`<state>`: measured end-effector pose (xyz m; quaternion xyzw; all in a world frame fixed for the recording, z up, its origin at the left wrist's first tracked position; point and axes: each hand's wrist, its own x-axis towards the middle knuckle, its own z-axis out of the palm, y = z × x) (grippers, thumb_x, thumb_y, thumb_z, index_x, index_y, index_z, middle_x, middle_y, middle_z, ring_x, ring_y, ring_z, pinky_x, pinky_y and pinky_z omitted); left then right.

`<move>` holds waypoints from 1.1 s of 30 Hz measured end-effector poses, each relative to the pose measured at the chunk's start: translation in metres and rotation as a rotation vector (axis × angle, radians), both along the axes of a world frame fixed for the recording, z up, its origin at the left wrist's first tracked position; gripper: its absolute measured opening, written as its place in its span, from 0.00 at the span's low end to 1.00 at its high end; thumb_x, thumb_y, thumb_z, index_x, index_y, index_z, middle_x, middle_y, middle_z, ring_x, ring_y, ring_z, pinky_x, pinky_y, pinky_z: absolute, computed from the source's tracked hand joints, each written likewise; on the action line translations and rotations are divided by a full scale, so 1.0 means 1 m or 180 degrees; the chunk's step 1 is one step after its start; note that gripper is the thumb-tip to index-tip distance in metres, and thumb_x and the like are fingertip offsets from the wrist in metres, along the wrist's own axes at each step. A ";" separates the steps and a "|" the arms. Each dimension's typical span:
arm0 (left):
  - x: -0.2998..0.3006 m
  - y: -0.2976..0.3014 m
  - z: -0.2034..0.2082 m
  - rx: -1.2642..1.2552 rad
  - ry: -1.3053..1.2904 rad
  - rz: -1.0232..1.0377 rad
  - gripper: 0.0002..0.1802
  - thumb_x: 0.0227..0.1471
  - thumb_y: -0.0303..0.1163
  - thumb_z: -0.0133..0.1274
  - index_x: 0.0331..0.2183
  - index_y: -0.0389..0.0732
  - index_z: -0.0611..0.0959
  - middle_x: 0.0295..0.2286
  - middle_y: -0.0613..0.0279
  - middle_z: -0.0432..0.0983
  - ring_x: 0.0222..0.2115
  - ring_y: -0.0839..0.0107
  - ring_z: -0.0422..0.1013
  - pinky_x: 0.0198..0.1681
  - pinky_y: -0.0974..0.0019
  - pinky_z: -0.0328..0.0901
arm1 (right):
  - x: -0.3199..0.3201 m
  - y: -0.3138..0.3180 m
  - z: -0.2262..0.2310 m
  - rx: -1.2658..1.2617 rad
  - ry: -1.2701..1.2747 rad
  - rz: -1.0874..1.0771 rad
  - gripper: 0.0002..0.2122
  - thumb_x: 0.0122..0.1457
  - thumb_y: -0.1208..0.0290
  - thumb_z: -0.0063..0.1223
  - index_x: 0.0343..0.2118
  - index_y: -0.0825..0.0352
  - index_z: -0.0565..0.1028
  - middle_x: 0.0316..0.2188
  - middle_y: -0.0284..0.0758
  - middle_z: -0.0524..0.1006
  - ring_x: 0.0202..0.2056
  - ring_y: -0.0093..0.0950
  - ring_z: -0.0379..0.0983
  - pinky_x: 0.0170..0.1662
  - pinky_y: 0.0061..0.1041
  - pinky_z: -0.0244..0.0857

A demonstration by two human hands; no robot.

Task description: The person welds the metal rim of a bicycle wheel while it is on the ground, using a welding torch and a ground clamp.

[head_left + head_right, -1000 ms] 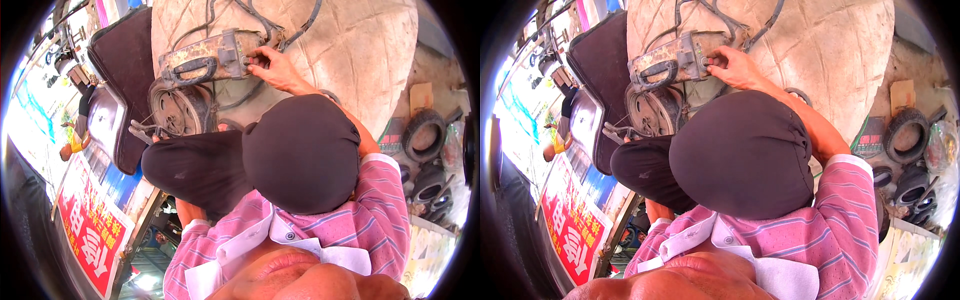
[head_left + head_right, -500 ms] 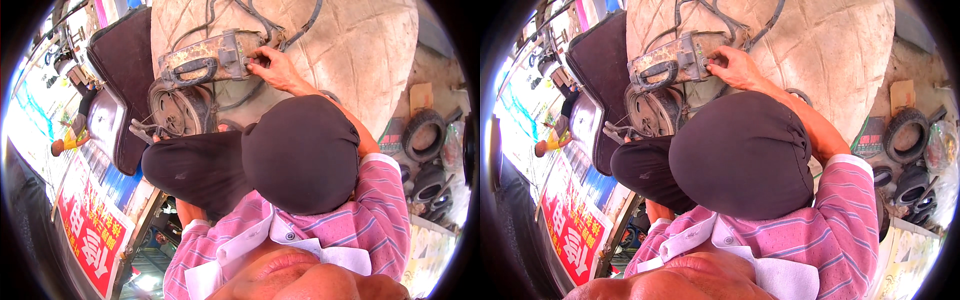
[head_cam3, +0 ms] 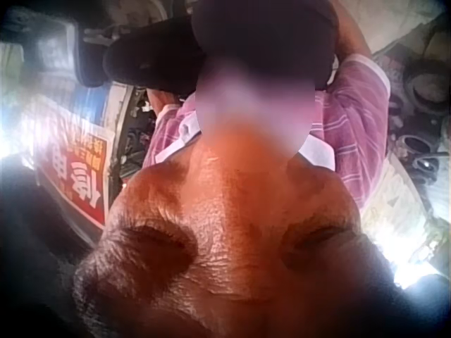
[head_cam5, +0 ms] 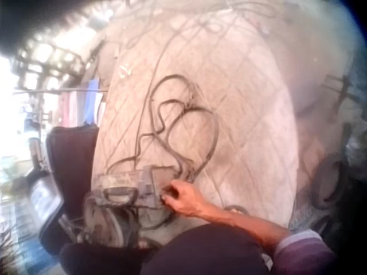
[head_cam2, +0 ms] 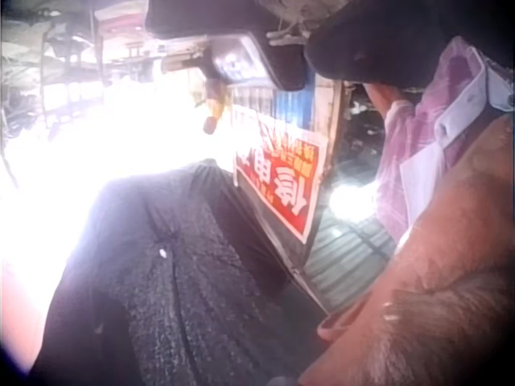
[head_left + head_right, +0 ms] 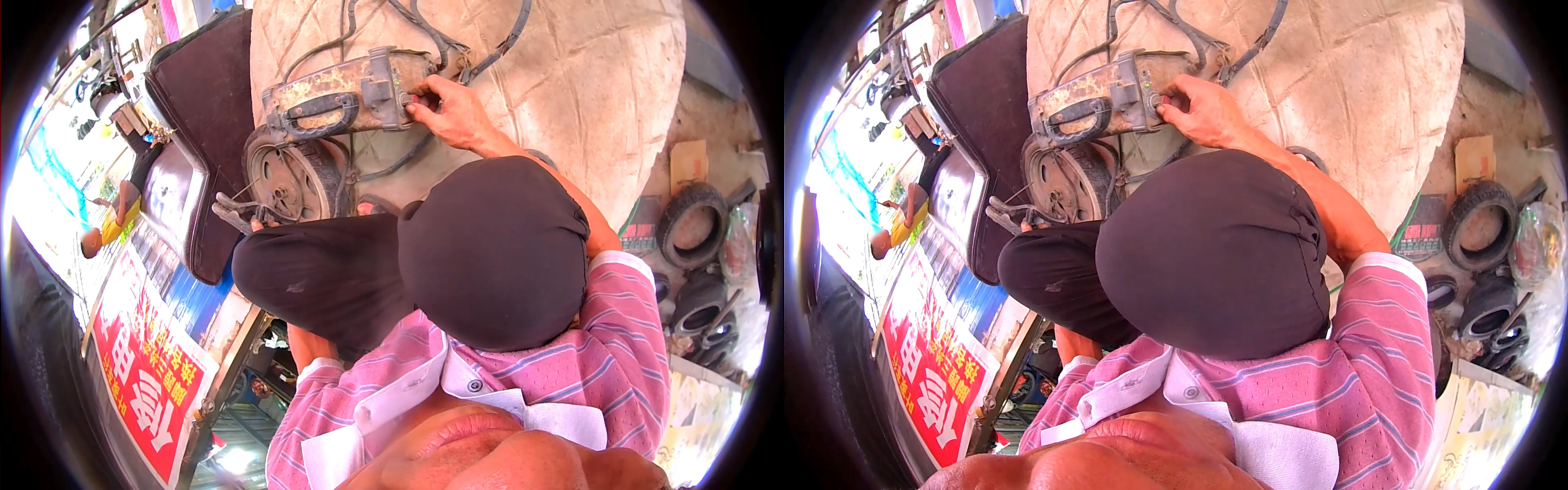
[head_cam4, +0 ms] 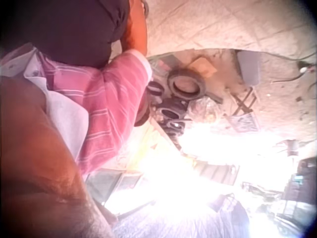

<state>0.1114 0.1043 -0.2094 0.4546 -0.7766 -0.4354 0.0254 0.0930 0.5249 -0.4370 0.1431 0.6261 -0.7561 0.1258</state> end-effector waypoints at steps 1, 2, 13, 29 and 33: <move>0.000 0.000 -0.001 0.0007 0.0004 0.0008 0.18 0.64 0.46 0.57 0.46 0.43 0.78 0.32 0.61 0.79 0.30 0.63 0.75 0.35 0.56 0.72 | 0.000 0.000 -0.001 0.0121 0.0110 -0.0014 0.14 0.60 0.65 0.67 0.43 0.67 0.79 0.33 0.34 0.82 0.32 0.24 0.75 0.39 0.27 0.72; 0.000 0.000 -0.001 0.0010 -0.0004 -0.0006 0.18 0.64 0.46 0.57 0.46 0.43 0.78 0.32 0.61 0.79 0.30 0.63 0.75 0.35 0.55 0.72 | 0.000 -0.001 -0.002 0.0242 0.0219 -0.0029 0.14 0.61 0.64 0.67 0.43 0.67 0.79 0.33 0.36 0.82 0.32 0.26 0.76 0.39 0.28 0.72; -0.001 -0.001 -0.002 0.0037 0.0018 -0.0022 0.18 0.64 0.46 0.57 0.46 0.43 0.78 0.33 0.62 0.79 0.31 0.63 0.76 0.36 0.55 0.73 | -0.020 0.005 -0.002 0.0513 -0.0504 0.0681 0.26 0.64 0.45 0.53 0.36 0.71 0.80 0.31 0.47 0.81 0.36 0.46 0.78 0.41 0.42 0.69; -0.002 -0.006 -0.006 0.0041 0.0086 0.0023 0.18 0.65 0.47 0.57 0.46 0.43 0.79 0.33 0.62 0.80 0.33 0.62 0.76 0.38 0.53 0.73 | 0.014 0.021 -0.028 -0.0335 -0.0890 0.0388 0.15 0.69 0.57 0.56 0.37 0.68 0.78 0.29 0.31 0.79 0.32 0.22 0.72 0.38 0.26 0.67; 0.000 -0.008 -0.003 0.0048 0.0121 0.0047 0.18 0.65 0.47 0.57 0.46 0.43 0.79 0.34 0.62 0.80 0.33 0.62 0.76 0.39 0.53 0.73 | 0.013 0.018 -0.025 -0.0386 -0.0884 0.0389 0.15 0.69 0.58 0.56 0.37 0.68 0.78 0.29 0.31 0.79 0.32 0.22 0.72 0.38 0.26 0.68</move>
